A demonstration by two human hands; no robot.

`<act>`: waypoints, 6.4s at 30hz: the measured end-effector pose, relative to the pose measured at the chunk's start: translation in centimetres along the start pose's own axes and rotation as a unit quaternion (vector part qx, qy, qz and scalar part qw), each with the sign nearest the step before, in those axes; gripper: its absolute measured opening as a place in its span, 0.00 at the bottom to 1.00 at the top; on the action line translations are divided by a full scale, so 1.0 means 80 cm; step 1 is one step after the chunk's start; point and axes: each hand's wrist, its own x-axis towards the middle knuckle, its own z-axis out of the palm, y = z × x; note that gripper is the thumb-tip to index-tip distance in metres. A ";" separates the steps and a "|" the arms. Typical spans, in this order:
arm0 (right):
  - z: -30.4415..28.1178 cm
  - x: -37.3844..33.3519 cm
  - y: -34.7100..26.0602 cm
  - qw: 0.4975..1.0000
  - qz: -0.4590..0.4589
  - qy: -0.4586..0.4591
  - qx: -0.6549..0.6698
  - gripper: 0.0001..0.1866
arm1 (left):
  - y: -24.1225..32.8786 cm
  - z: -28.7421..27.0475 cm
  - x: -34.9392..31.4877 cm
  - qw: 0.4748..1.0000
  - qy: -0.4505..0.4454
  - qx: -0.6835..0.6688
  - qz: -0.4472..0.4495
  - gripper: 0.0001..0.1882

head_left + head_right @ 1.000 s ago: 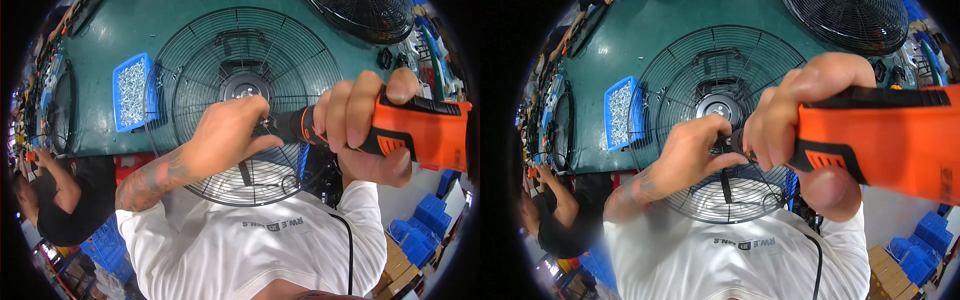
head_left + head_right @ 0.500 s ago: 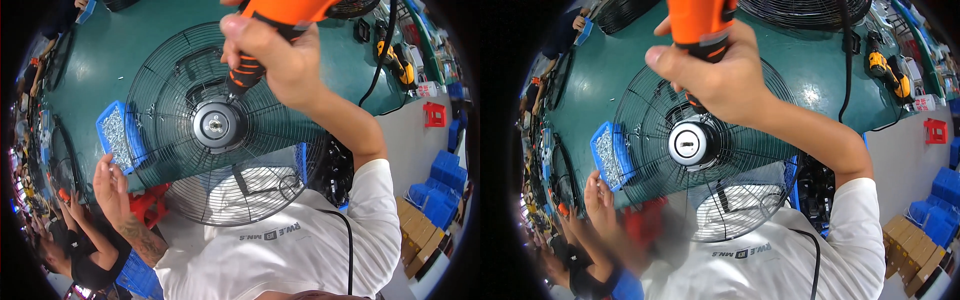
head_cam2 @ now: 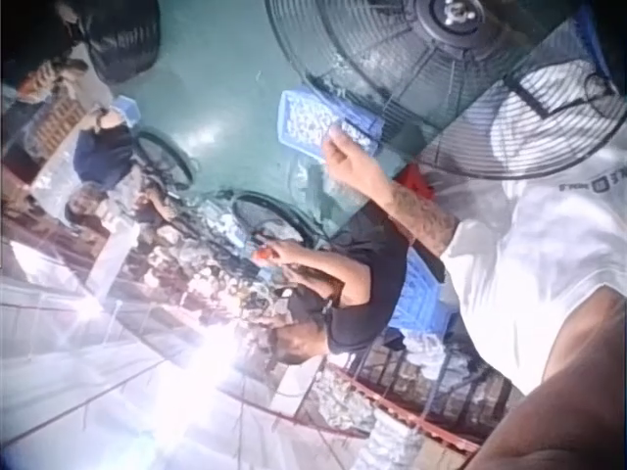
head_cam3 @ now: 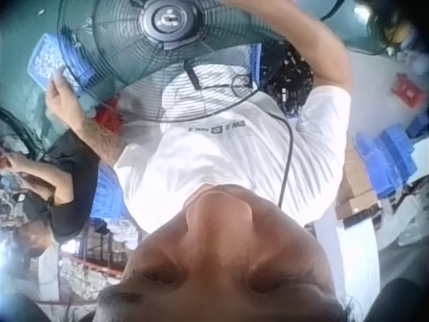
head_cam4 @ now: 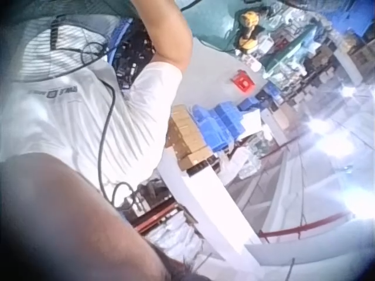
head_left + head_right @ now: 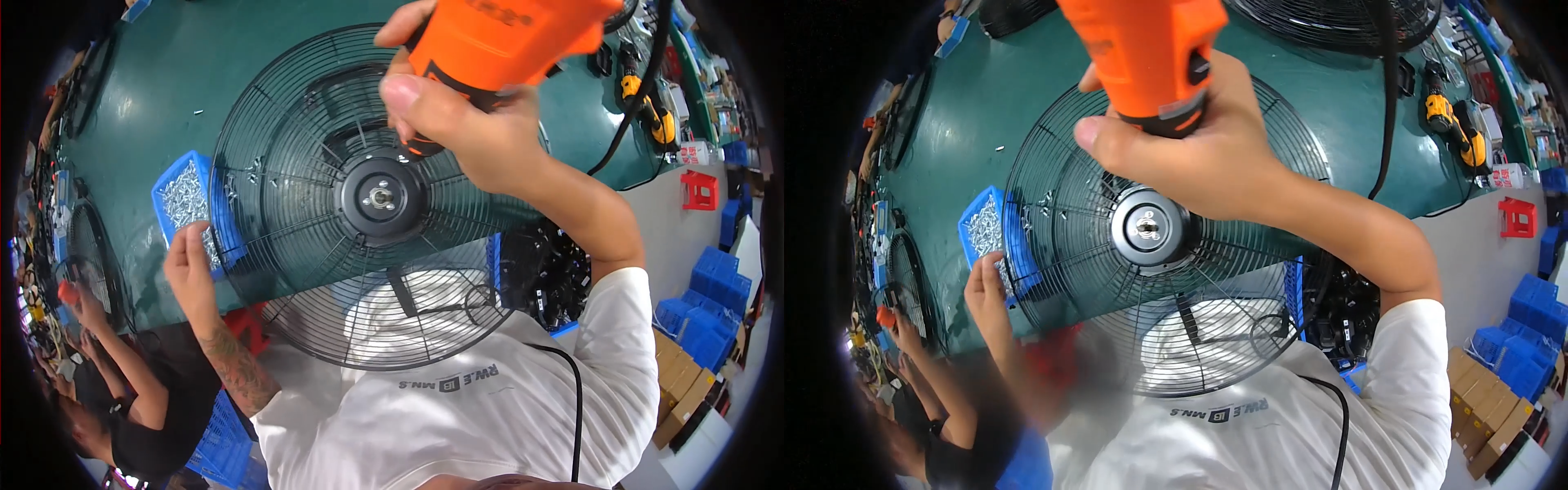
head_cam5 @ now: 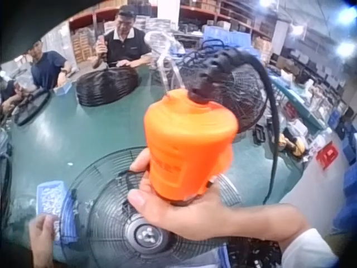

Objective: Assembling the motor and guard components of an industrial fan using an electric screwdriver.

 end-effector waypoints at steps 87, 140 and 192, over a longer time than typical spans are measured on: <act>0.083 0.023 0.014 0.979 0.010 -0.191 0.075 0.25 | -0.023 0.026 0.010 0.997 -0.039 -0.049 0.054 0.15; 0.090 0.029 0.021 0.975 0.071 -0.205 0.046 0.21 | 0.032 -0.001 0.007 0.862 -0.055 -0.501 -0.048 0.24; 0.068 -0.045 -0.093 0.935 0.000 -0.290 0.203 0.26 | 0.087 0.103 -0.119 0.892 -0.235 -0.009 0.386 0.40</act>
